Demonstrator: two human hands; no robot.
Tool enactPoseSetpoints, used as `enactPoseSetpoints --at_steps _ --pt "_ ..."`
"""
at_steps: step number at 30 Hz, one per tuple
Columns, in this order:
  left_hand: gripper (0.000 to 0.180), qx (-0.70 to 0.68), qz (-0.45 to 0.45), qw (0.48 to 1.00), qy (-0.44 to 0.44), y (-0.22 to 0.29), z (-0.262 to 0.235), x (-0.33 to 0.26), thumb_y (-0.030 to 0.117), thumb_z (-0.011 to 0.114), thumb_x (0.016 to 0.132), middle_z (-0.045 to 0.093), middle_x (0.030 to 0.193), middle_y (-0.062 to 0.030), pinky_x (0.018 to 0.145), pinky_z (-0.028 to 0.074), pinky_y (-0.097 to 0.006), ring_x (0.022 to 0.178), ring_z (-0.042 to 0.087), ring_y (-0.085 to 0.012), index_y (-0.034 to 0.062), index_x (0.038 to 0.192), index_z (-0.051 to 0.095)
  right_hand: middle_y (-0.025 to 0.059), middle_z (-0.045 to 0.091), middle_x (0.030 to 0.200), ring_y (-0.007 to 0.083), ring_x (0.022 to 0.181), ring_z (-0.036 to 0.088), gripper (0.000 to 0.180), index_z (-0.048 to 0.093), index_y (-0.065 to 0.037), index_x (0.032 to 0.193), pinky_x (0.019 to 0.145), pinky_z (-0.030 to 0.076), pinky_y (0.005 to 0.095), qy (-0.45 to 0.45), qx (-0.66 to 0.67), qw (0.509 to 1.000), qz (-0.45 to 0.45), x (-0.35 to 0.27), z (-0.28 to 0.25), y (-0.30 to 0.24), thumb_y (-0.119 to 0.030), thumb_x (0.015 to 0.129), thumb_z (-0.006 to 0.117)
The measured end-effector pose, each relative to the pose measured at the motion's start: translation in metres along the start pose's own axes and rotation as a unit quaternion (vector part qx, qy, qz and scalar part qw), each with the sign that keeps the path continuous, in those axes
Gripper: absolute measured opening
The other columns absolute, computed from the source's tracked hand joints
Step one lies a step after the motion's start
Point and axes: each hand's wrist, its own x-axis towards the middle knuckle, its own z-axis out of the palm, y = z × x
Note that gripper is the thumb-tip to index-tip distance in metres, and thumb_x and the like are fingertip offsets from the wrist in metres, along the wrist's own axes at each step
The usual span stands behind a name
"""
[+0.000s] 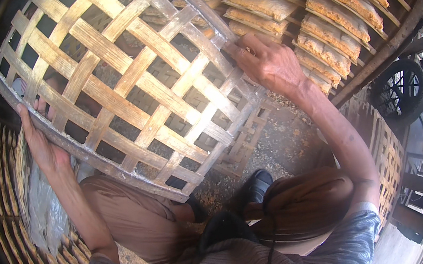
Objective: The person sits on the floor and weaves thin strips into a rectangular tray frame, adjusting the weave and pressing edges. They handle a plastic sheet and place the tray on the floor, then continue weaving and inspecting the tray.
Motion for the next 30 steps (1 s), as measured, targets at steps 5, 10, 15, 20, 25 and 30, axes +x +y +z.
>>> enactPoseSetpoints --at_steps 5,10,15,20,25,30 --pt "0.064 0.009 0.005 1.0 0.012 0.0 -0.004 -0.002 0.047 0.062 0.109 0.06 0.136 -0.0171 0.106 0.054 -0.042 0.125 0.063 -0.0291 -0.0014 0.149 0.046 0.0081 0.071 0.098 0.0216 0.081 0.073 0.014 0.073 -0.007 0.105 0.054 0.064 0.0369 0.049 0.048 0.997 -0.034 0.003 0.011 -0.002 -0.013 0.094 0.076" --pt "0.063 0.013 0.02 0.999 0.039 -0.005 0.002 0.0 0.048 0.061 0.109 0.061 0.134 -0.0168 0.106 0.053 -0.043 0.124 0.062 -0.0292 -0.0002 0.148 0.048 0.0161 0.071 0.091 0.0196 0.076 0.074 0.024 0.07 -0.002 0.102 0.057 0.064 0.0335 0.028 0.298 0.927 0.227 -0.01 0.012 0.016 -0.026 0.098 0.075" --pt "0.06 0.033 0.03 0.998 0.045 -0.008 0.001 0.004 0.048 0.06 0.11 0.064 0.132 -0.0165 0.1 0.056 -0.042 0.116 0.066 -0.0251 0.0048 0.15 0.051 0.0141 0.077 0.101 0.0182 0.086 0.075 0.039 0.071 -0.001 0.12 0.079 0.064 0.0403 -0.046 0.482 0.8 0.355 -0.003 0.003 0.019 -0.033 0.099 0.077" --pt "0.06 0.01 0.034 0.997 0.063 -0.014 -0.007 0.01 0.048 0.057 0.111 0.062 0.135 -0.0162 0.106 0.053 -0.045 0.117 0.064 -0.0292 0.0035 0.15 0.05 0.0028 0.075 0.102 0.0111 0.087 0.071 0.031 0.071 -0.003 0.121 0.081 0.058 0.0298 -0.228 0.579 0.691 0.368 -0.021 0.004 0.033 -0.025 0.1 0.079" --pt "0.038 -0.006 0.043 0.999 -0.005 -0.024 0.001 0.013 0.045 0.058 0.111 0.073 0.105 -0.0047 0.087 0.059 -0.038 0.097 0.069 -0.0199 0.0094 0.122 0.062 0.0075 0.071 0.091 0.0165 0.076 0.069 0.066 0.069 0.005 0.126 0.075 0.058 0.0335 -0.153 0.534 0.699 0.451 -0.024 -0.003 0.018 -0.057 0.106 0.06" --pt "0.035 -0.108 -0.055 0.991 -0.058 -0.027 0.023 -0.013 0.041 0.058 0.111 0.068 0.089 -0.0058 0.06 0.06 -0.03 0.067 0.067 -0.0183 0.0069 0.117 0.063 0.0178 0.063 0.14 0.0249 0.112 0.067 0.065 0.051 -0.001 0.154 0.094 0.057 0.0378 0.005 0.342 0.875 0.342 -0.016 0.004 -0.007 -0.043 0.107 0.066"
